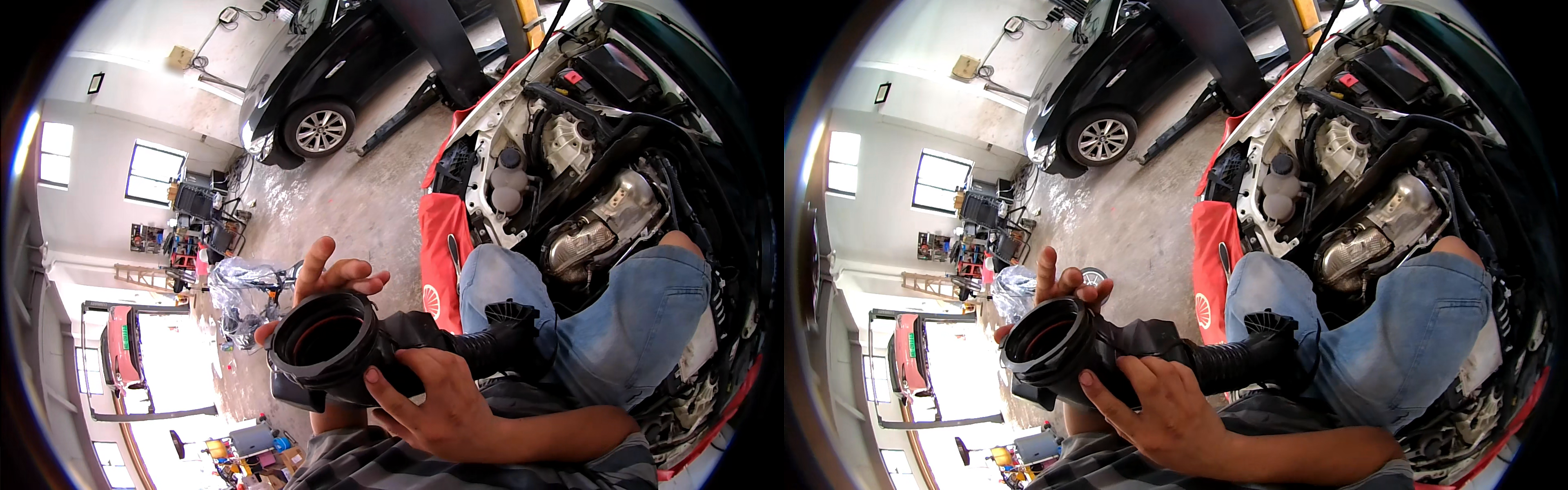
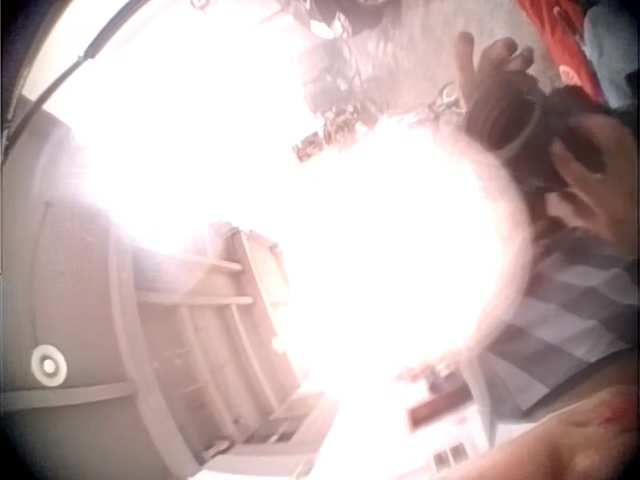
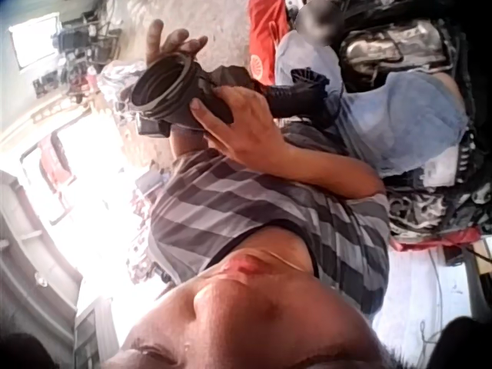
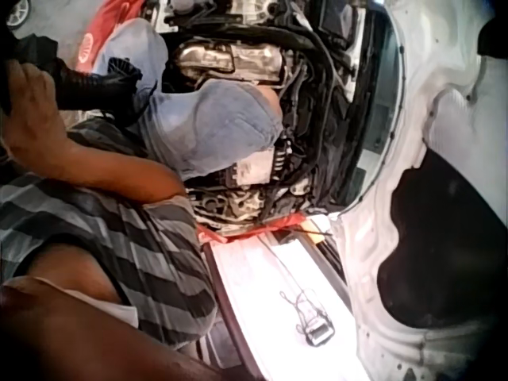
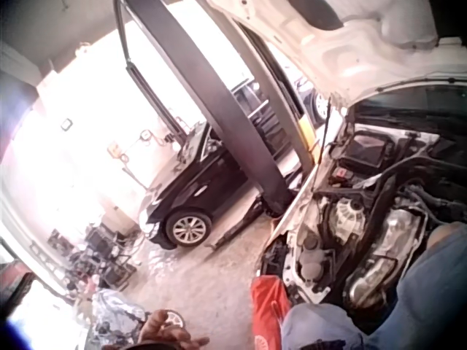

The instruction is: The person works on a car engine, manipulating various hoses, connectors, and parts. They use a screwdriver and an impact driver to detach and handle engine components like an air intake hose and an ECU unit.

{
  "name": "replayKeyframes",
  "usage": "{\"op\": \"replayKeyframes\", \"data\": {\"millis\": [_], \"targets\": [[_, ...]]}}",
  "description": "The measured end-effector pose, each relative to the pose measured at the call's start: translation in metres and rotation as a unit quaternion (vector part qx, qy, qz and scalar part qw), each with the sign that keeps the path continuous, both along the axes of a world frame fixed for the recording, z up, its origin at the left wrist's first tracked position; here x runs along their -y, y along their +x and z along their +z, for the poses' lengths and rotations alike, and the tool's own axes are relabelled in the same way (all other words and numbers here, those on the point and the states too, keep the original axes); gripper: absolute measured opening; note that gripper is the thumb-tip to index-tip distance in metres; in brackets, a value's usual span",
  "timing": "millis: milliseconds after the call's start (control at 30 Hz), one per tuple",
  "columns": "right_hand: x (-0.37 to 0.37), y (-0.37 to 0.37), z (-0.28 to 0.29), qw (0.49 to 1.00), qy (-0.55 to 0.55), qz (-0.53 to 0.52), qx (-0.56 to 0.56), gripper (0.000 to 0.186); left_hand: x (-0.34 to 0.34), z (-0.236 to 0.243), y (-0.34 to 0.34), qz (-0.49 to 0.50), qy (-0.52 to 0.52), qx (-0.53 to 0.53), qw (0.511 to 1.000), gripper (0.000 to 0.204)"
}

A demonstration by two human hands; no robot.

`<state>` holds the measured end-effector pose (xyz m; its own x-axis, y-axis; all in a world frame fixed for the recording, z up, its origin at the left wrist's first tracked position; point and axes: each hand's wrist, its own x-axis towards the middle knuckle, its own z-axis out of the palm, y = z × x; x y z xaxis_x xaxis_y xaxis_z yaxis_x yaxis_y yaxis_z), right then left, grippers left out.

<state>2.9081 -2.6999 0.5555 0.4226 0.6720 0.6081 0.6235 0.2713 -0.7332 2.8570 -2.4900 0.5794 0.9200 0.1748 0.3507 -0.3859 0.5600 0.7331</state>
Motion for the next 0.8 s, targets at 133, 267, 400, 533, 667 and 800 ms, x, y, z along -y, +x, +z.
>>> {"op": "replayKeyframes", "data": {"millis": [133,267,400,533,667,800], "targets": [[-0.002,0.002,0.001,1.0,-0.003,0.007,-0.005,0.074,0.0,-0.003,-0.001,0.012,-0.002,0.0,1.0,0.116],[-0.001,0.006,0.006,0.999,-0.008,0.017,-0.035,0.075,0.001,-0.008,0.011,-0.001,-0.008,0.049,0.999,0.12],[-0.003,0.006,0.009,0.998,-0.025,0.012,-0.058,0.092,0.008,-0.005,0.01,0.045,-0.03,0.003,0.999,0.101],[-0.006,0.026,0.014,0.995,-0.06,-0.011,-0.085,0.116,0.023,0.015,0.028,0.088,0.012,-0.038,0.995,0.077],[-0.001,0.042,0.019,0.985,-0.109,0.021,-0.129,0.136,0.016,0.023,0.029,0.227,0.165,-0.032,0.959,0.054],[0.006,0.073,-0.003,0.973,-0.082,0.098,-0.192,0.137,0.019,0.027,0.036,0.376,0.384,0.019,0.843,0.026]]}}
